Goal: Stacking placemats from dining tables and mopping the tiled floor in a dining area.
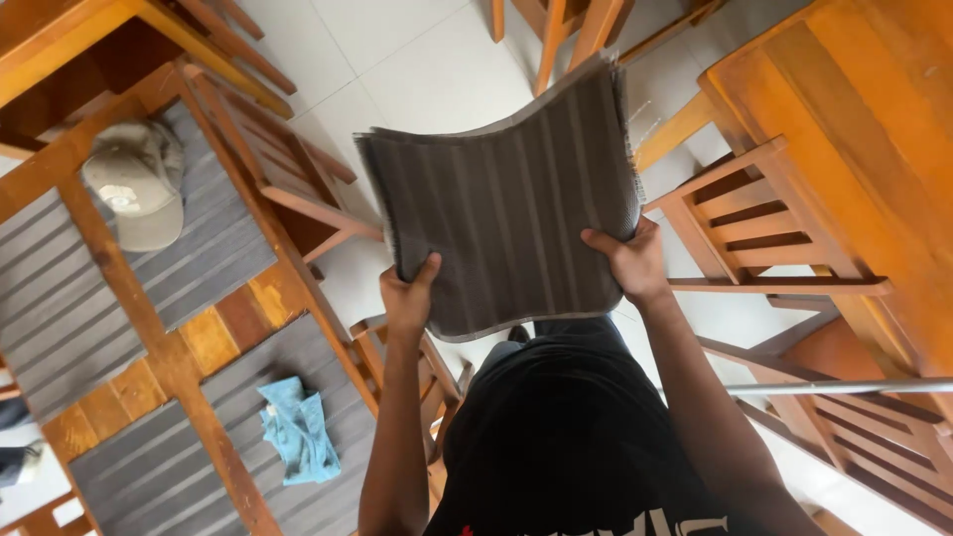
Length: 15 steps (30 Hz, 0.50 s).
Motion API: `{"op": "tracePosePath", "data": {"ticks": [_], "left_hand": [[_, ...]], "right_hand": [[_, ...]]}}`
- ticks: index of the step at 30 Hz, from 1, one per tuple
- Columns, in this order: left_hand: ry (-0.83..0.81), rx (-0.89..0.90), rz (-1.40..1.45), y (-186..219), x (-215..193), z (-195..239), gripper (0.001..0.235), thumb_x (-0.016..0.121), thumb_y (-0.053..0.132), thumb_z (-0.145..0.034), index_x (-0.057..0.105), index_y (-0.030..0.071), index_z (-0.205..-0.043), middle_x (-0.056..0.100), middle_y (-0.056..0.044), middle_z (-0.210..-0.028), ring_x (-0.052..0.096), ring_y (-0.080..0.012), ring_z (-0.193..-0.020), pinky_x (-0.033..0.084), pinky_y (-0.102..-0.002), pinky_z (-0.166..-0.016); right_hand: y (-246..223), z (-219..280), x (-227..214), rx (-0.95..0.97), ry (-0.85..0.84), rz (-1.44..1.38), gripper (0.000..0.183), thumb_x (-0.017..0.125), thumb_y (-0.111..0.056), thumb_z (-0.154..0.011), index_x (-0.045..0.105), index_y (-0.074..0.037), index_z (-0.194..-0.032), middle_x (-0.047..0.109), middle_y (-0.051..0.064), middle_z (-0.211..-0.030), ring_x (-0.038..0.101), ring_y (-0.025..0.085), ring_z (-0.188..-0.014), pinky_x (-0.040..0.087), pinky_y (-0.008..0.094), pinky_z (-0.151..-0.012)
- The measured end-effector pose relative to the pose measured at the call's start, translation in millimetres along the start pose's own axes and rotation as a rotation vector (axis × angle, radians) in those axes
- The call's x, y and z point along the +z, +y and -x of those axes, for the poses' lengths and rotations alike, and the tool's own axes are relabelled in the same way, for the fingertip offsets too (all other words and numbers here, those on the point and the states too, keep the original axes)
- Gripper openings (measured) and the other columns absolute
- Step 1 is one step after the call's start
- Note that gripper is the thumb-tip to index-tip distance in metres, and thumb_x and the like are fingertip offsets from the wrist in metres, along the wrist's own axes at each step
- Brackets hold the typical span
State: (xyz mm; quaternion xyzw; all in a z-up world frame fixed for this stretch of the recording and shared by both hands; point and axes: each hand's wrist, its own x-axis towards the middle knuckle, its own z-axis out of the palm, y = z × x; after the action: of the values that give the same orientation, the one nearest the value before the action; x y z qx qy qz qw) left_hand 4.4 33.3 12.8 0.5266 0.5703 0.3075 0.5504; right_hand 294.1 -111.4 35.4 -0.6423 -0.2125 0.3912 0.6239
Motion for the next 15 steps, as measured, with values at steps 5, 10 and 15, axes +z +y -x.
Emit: {"op": "tracePosePath", "data": {"ticks": [5,10,15], "left_hand": [[-0.060,0.068,0.116,0.0,19.6,-48.4,0.032,0.081,0.023,-0.087,0.075,-0.007,-0.095,0.076,-0.009,-0.087,0.068,-0.0139,-0.077,0.054,-0.030,-0.074],[-0.050,0.152,0.085,20.6,48.9,-130.0,0.031,0.081,0.023,-0.087,0.075,-0.006,-0.096,0.078,-0.007,-0.089,0.072,-0.0141,-0.080,0.056,-0.028,-0.076],[-0.042,0.033,-0.053,40.3,77.0,-206.4,0.042,0.085,0.024,-0.096,0.071,-0.015,-0.086,0.066,-0.016,-0.077,0.055,-0.0189,-0.068,0.047,-0.036,-0.064]], "right_hand": [[-14.4,-42.8,-7.8,-0.055,0.015,0.062,0.025,0.078,-0.001,-0.085,0.072,0.007,-0.108,0.076,0.012,-0.099,0.071,0.016,-0.084,0.060,0.030,-0.077],[-27.2,-128.1,-3.8,-0.029,0.010,-0.004,0.025,0.077,0.000,-0.083,0.073,0.006,-0.106,0.077,0.010,-0.097,0.072,0.015,-0.081,0.060,0.030,-0.075],[-39.2,-223.3,1.6,0.026,0.034,-0.032,0.023,0.077,0.001,-0.085,0.071,0.007,-0.107,0.076,0.012,-0.097,0.072,0.017,-0.080,0.061,0.032,-0.074]]}}
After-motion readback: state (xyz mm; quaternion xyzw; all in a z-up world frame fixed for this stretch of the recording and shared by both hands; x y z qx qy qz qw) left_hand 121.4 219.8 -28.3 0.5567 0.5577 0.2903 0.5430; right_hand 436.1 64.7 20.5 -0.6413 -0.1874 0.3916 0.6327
